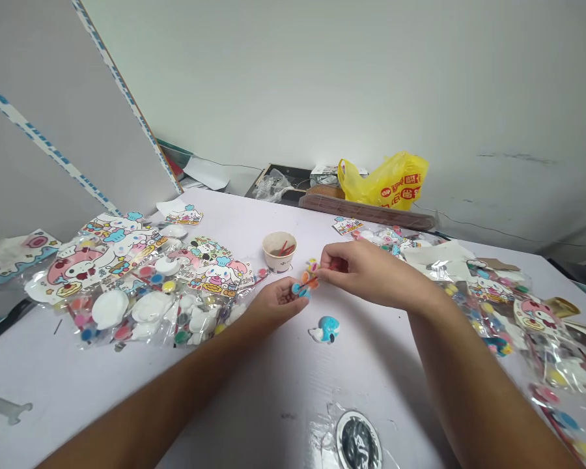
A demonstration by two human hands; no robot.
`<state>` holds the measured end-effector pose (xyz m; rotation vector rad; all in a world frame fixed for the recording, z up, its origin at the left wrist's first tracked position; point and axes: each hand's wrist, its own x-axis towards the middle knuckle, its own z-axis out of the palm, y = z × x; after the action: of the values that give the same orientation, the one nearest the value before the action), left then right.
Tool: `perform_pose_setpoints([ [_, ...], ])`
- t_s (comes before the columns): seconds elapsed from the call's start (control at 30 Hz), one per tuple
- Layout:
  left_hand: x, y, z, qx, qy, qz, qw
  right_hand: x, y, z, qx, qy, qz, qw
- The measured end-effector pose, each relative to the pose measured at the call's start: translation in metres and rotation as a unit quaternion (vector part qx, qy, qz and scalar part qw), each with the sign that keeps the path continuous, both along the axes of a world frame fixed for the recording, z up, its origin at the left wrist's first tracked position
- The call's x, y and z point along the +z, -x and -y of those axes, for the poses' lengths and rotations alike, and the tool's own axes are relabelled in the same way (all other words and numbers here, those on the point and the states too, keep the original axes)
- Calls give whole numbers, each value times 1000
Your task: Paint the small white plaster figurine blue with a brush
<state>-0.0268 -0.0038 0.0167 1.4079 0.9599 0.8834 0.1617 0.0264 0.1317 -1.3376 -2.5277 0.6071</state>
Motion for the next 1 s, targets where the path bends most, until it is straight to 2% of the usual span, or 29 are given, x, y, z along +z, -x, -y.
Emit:
perform_pose_setpoints([
  [0.3,2,0,1,-4,20,60,998,0,7,6,-3,-50,9,999],
  [0.5,0,-1,-1,9,13,52,999,0,10,8,3,-54,17,998],
  [0.77,-1,0,0,25,-28,-13,999,0,7,8,6,-48,10,999],
  [1.0,-5,0,4,105,-117,-137,978,8,2,12,8,-48,27,998],
])
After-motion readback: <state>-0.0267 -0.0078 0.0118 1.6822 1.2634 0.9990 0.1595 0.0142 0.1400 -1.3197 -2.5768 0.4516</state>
